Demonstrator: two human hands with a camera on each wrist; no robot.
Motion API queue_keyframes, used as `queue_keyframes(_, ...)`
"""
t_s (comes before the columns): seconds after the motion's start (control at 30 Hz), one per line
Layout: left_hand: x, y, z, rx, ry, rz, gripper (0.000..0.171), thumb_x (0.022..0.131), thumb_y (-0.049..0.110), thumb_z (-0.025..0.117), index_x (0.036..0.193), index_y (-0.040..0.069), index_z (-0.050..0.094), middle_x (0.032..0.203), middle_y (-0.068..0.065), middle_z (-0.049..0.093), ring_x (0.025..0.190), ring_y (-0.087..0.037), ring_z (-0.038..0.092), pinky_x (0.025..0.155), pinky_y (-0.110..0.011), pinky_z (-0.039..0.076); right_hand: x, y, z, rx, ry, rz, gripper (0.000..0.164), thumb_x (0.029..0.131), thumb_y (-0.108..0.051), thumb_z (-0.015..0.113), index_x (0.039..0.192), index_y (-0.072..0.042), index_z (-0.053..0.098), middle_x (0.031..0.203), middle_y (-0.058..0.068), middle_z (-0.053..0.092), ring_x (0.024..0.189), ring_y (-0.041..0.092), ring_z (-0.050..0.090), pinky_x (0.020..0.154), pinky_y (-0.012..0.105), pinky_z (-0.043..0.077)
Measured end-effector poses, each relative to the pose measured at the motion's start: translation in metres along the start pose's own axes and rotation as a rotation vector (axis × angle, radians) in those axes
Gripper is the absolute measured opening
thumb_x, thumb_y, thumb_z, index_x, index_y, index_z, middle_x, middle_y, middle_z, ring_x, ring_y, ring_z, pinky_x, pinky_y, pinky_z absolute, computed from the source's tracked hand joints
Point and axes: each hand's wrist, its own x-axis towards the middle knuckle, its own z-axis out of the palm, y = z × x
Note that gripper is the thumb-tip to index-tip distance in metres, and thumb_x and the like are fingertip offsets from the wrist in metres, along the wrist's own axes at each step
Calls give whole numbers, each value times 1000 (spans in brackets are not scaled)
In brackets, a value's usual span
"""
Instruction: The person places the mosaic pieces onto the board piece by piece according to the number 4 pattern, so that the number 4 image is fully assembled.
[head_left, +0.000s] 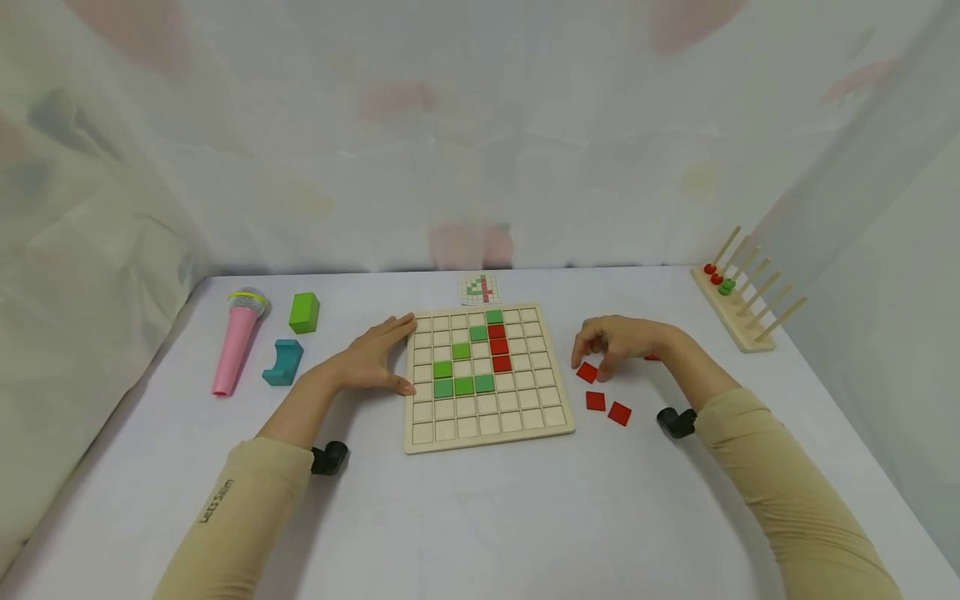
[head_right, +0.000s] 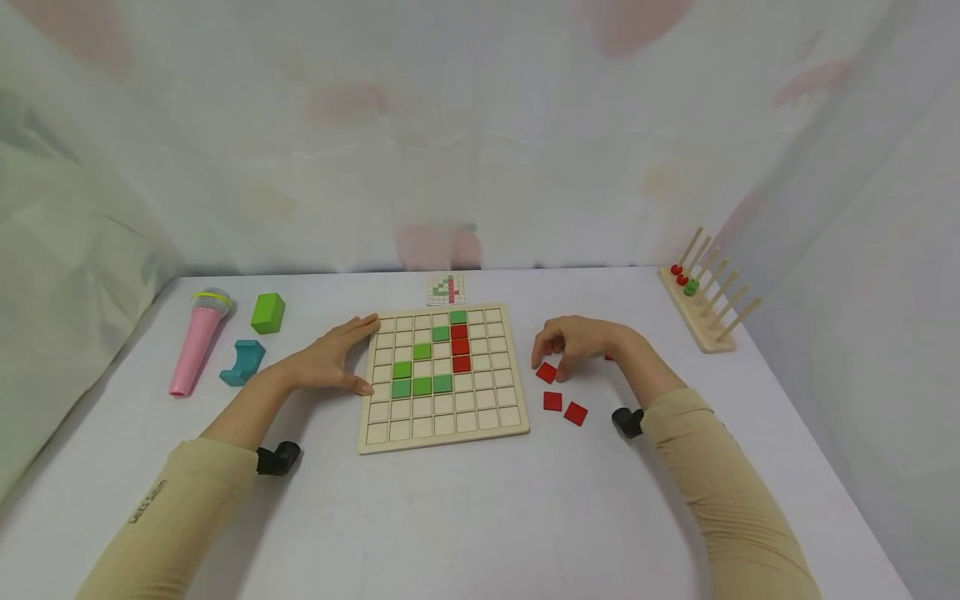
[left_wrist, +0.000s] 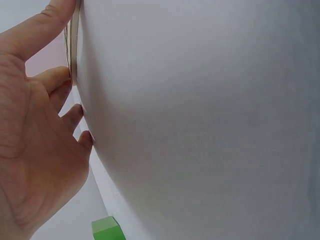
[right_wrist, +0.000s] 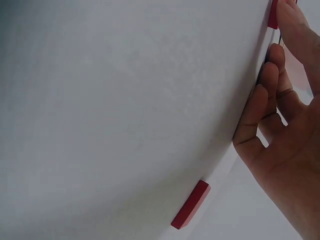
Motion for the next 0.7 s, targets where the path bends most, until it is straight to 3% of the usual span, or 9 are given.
queue_keyframes(0.3,0,-1,1,-2,10,1,114,70,44,84,157,5,22,168,-11,14,155,-42,9,122,-67,15,1,0,1,27,28,20,27,73,-5,83,97,-14,75,106,10,59,100,25,47,87,32,43)
queue_keyframes(0.7,3,-4,2,15,16,12,115,70,46,84,158,6,21,168,-11,15,155,-42,10,122,-65,15,0,-1,1,-16,37,24,25,73,-4,80,93,-12,67,99,7,57,97,22,48,83,31,43)
